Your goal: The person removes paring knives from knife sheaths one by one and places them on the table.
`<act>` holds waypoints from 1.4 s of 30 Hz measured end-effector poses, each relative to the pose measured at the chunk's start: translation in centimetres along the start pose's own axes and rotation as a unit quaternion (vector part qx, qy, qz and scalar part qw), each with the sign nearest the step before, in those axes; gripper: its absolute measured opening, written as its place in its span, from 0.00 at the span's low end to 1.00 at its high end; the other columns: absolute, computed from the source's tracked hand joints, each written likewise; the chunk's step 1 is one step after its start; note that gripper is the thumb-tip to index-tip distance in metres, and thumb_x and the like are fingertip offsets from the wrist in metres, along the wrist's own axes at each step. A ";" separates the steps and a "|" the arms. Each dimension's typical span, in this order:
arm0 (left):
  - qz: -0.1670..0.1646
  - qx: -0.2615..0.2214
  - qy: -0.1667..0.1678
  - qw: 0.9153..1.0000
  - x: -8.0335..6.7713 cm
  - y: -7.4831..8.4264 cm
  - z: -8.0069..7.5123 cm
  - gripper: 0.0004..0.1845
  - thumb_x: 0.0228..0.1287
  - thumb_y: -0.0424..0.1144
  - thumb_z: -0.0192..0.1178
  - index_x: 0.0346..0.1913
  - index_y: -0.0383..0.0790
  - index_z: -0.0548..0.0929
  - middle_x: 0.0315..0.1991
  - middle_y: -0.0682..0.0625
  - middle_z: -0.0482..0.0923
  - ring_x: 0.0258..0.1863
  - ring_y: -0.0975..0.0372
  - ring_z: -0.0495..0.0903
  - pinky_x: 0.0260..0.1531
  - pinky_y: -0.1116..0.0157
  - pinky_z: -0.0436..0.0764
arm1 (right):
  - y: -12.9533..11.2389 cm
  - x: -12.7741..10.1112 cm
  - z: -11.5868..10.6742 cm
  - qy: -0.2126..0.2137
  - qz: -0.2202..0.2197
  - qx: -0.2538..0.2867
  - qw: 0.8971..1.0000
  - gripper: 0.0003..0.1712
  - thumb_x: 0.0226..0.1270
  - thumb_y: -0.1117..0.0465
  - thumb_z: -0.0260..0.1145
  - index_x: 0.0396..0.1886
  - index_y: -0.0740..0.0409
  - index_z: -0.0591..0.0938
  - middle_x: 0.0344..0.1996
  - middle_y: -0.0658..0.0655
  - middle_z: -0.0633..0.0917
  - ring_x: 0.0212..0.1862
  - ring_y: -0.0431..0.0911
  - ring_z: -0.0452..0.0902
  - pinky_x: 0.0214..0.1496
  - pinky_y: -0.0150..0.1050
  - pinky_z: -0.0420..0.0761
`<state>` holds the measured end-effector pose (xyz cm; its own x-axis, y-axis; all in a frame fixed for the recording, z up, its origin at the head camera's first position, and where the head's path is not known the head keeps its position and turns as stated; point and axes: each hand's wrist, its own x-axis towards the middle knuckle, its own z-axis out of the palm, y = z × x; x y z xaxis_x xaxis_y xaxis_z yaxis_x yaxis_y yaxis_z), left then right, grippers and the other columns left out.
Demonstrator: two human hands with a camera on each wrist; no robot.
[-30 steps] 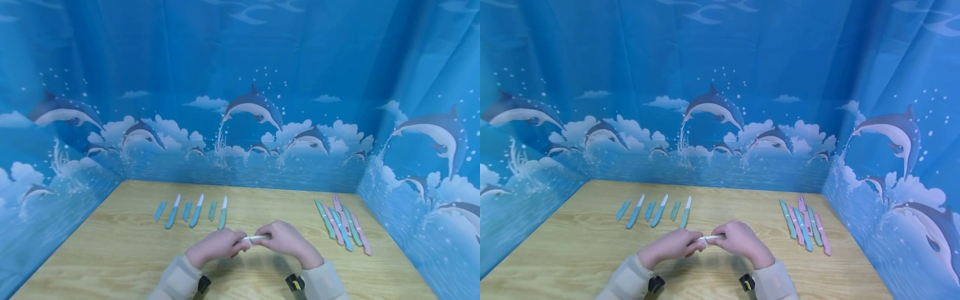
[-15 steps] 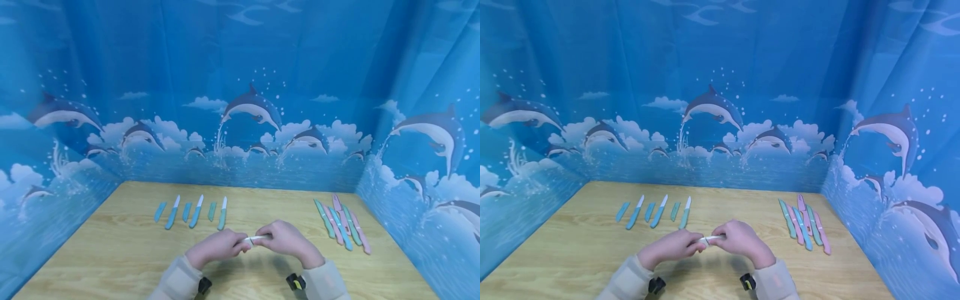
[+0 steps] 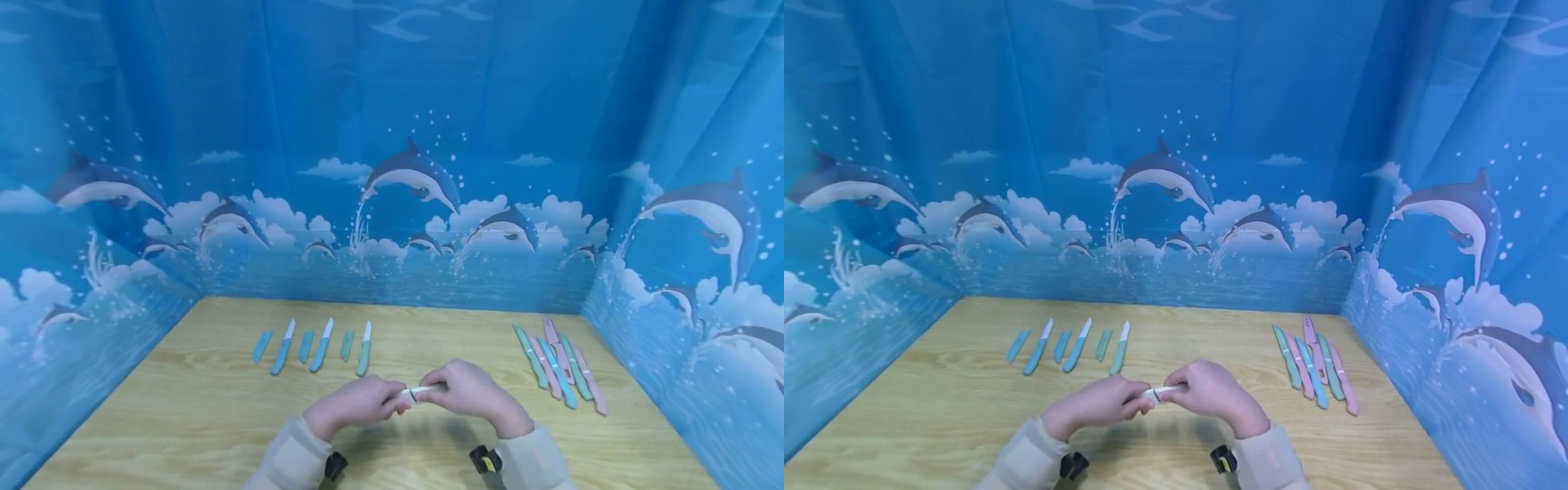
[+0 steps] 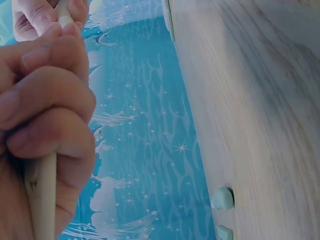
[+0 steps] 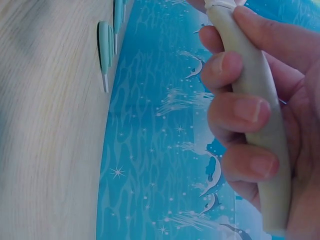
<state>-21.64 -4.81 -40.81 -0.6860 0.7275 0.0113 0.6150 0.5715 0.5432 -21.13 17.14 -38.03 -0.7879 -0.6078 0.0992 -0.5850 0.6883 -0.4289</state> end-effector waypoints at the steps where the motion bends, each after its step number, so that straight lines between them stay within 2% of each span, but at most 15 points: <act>1: 0.001 0.000 0.001 1.000 0.0 0.0 0.0 0.14 0.74 0.49 0.50 0.31 0.48 0.76 0.18 0.62 0.66 0.16 0.73 0.62 0.19 0.74 0.67 | 0.0 0.0 0.0 0.000 0.000 0.000 1.000 0.13 0.66 0.47 0.65 0.36 0.48 0.89 0.28 0.42 0.88 0.24 0.28 0.73 0.32 0.31 0.76; 7: 0.002 0.002 0.010 1.000 -0.1 -0.3 0.0 0.14 0.74 0.48 0.50 0.31 0.47 0.76 0.18 0.62 0.66 0.15 0.73 0.61 0.18 0.74 0.66 | 0.0 0.3 0.3 0.000 0.002 0.000 1.000 0.14 0.67 0.46 0.64 0.37 0.48 0.89 0.28 0.42 0.87 0.23 0.28 0.72 0.31 0.30 0.75; 12: 0.000 -0.005 0.001 1.000 0.0 -0.4 -0.1 0.14 0.74 0.49 0.49 0.32 0.48 0.77 0.18 0.62 0.66 0.15 0.73 0.61 0.18 0.74 0.65 | 0.1 0.3 0.3 0.001 0.002 0.003 1.000 0.13 0.67 0.47 0.65 0.37 0.49 0.89 0.28 0.43 0.88 0.22 0.28 0.72 0.30 0.30 0.74; 19: 0.000 -0.010 0.000 1.000 0.2 -0.8 -0.2 0.14 0.75 0.48 0.48 0.32 0.48 0.75 0.18 0.61 0.65 0.15 0.72 0.60 0.18 0.74 0.64 | 0.1 0.4 0.2 0.000 0.017 0.002 1.000 0.14 0.67 0.46 0.64 0.39 0.49 0.89 0.33 0.45 0.89 0.29 0.31 0.79 0.36 0.33 0.79; 26: -0.005 -0.015 -0.019 1.000 0.2 -0.8 0.2 0.14 0.74 0.49 0.49 0.31 0.49 0.76 0.18 0.62 0.65 0.15 0.72 0.60 0.19 0.75 0.65 | 0.2 0.5 0.3 -0.012 0.001 0.000 1.000 0.14 0.66 0.47 0.66 0.37 0.50 0.89 0.26 0.44 0.87 0.20 0.29 0.67 0.28 0.29 0.72; 38: -0.010 -0.029 -0.023 0.999 0.3 -0.8 0.2 0.13 0.75 0.48 0.49 0.30 0.49 0.75 0.17 0.61 0.64 0.15 0.71 0.58 0.18 0.74 0.62 | 0.4 0.3 0.3 -0.022 0.014 0.017 1.000 0.14 0.66 0.48 0.65 0.38 0.51 0.89 0.25 0.48 0.87 0.17 0.30 0.64 0.26 0.29 0.70; 42: -0.007 -0.024 -0.022 0.999 0.3 -0.7 0.2 0.13 0.75 0.48 0.49 0.31 0.49 0.75 0.18 0.61 0.65 0.15 0.72 0.59 0.18 0.74 0.63 | 0.6 0.3 0.4 -0.017 0.009 0.016 1.000 0.13 0.65 0.48 0.66 0.38 0.50 0.89 0.25 0.45 0.87 0.18 0.30 0.66 0.28 0.29 0.72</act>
<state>-22.20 -4.90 -41.40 -0.6763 0.7359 -0.0335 0.5848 0.5640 0.5830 -21.60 17.20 -38.61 -0.7911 -0.6087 0.0608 -0.5639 0.6871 -0.4582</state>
